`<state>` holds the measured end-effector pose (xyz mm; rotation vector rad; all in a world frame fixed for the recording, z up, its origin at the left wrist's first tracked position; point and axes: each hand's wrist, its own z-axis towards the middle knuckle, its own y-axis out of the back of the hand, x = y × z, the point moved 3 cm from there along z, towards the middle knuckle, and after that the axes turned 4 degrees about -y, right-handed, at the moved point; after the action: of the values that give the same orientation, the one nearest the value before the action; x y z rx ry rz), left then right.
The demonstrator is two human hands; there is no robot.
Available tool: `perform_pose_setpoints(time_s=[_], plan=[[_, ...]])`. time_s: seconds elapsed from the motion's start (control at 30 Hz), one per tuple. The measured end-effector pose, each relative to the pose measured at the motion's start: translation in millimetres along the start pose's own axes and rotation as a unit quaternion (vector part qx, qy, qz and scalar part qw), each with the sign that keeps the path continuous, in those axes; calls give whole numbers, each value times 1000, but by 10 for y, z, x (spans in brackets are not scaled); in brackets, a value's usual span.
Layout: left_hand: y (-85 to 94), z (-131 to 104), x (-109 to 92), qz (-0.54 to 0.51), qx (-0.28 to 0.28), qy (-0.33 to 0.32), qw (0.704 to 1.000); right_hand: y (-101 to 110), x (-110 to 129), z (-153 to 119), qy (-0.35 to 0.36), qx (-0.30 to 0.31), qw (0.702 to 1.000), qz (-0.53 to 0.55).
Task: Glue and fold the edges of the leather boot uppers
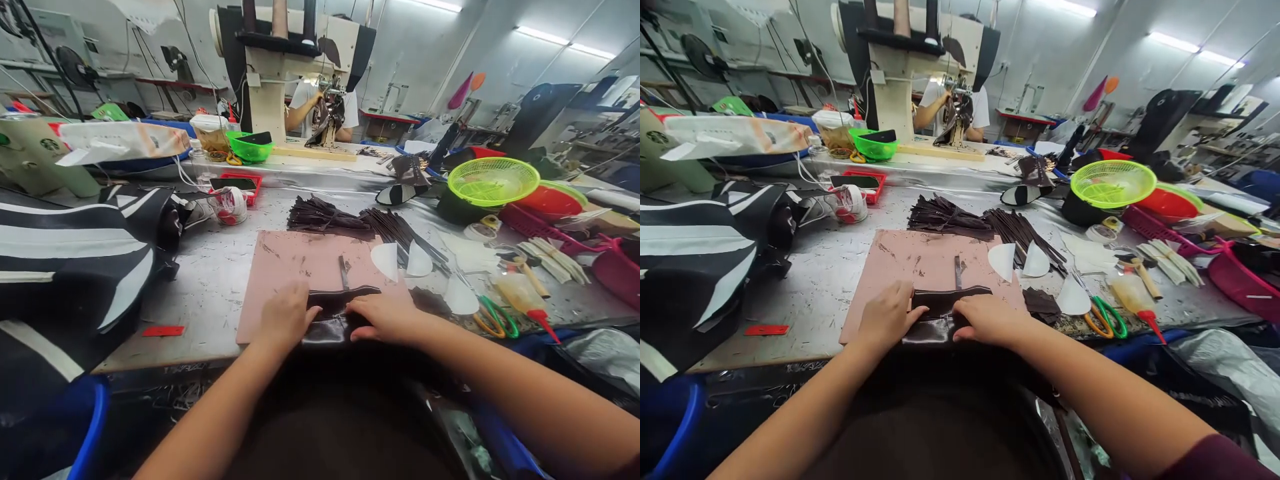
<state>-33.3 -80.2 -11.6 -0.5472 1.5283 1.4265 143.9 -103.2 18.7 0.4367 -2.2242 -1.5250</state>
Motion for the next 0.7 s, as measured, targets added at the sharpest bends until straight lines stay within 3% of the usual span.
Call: perform_pose_setpoints(time_s=[0.07, 0.13, 0.2, 0.33, 0.43, 0.57, 0.7], plan=[[0, -14, -57, 148, 82, -148, 974, -3, 5, -8, 3, 11, 1000, -9], [-79, -81, -73, 254, 158, -277, 913, -4, 65, -36, 3, 17, 999, -32], [-160, -136, -37, 286, 166, -322, 887, 8, 157, -49, -3, 9, 998, -59], [-259, -170, 53, 303, 121, -299, 897, 29, 319, 38, -18, -18, 998, -59], [-239, -118, 66, 262, 166, -268, 912, -5, 332, 157, -31, 0, 999, -25], [-119, 15, 40, 200, 259, -261, 908, -50, 276, 250, -48, 22, 998, 29], [42, 68, 129, 192, 245, -249, 917, -72, 276, 265, -55, 36, 995, 81]])
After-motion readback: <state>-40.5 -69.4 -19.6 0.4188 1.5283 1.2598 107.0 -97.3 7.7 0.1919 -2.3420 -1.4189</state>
